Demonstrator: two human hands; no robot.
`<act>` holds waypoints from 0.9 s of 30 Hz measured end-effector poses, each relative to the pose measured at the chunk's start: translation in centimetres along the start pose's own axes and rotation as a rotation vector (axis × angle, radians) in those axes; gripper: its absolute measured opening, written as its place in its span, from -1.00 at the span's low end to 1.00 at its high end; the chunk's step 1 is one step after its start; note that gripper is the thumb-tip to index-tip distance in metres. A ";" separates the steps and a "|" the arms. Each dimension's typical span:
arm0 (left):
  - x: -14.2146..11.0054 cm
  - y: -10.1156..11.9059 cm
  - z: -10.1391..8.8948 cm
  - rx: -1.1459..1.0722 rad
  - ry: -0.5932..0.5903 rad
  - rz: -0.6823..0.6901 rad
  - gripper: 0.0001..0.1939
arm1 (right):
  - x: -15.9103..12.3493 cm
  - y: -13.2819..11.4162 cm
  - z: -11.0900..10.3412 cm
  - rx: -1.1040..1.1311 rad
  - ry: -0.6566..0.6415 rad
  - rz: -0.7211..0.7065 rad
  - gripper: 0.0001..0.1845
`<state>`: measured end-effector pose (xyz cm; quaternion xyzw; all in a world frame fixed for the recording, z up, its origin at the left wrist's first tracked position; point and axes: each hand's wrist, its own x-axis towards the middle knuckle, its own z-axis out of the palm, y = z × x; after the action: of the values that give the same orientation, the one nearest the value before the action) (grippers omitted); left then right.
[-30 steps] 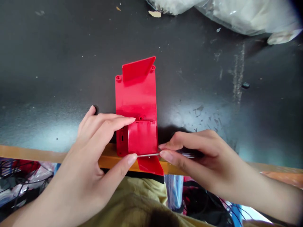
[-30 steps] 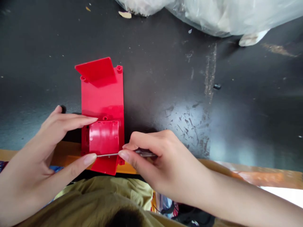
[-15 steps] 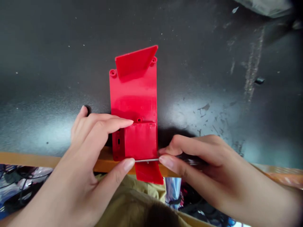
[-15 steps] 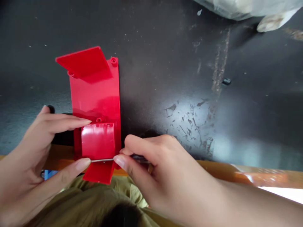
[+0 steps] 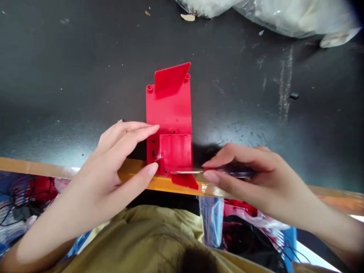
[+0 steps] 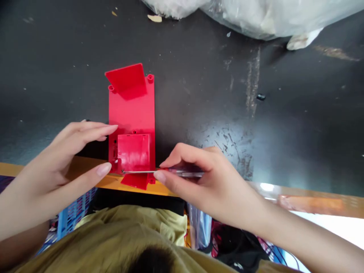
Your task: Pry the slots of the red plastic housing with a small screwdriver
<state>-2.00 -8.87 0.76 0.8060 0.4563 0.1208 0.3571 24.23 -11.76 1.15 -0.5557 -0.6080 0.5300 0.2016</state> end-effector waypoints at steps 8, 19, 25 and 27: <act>0.1 -0.3 0.6 0.115 0.017 0.059 -0.53 | 0.7 -0.3 0.7 -0.082 -0.050 -0.132 -0.89; 1.2 -0.4 0.8 0.051 0.068 0.019 -0.63 | 1.1 -0.2 0.4 -0.105 -0.103 -0.124 -0.82; 0.8 -0.5 0.1 0.015 0.036 -0.039 -0.69 | 1.1 0.2 0.3 -0.064 -0.114 -0.110 -0.78; 0.7 -0.4 -0.1 0.025 0.022 -0.038 -0.67 | 1.1 0.2 0.3 -0.070 -0.099 -0.104 -0.78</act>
<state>-1.97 -8.15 0.42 0.8002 0.4770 0.1173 0.3441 23.76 -11.01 0.46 -0.5030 -0.6635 0.5241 0.1790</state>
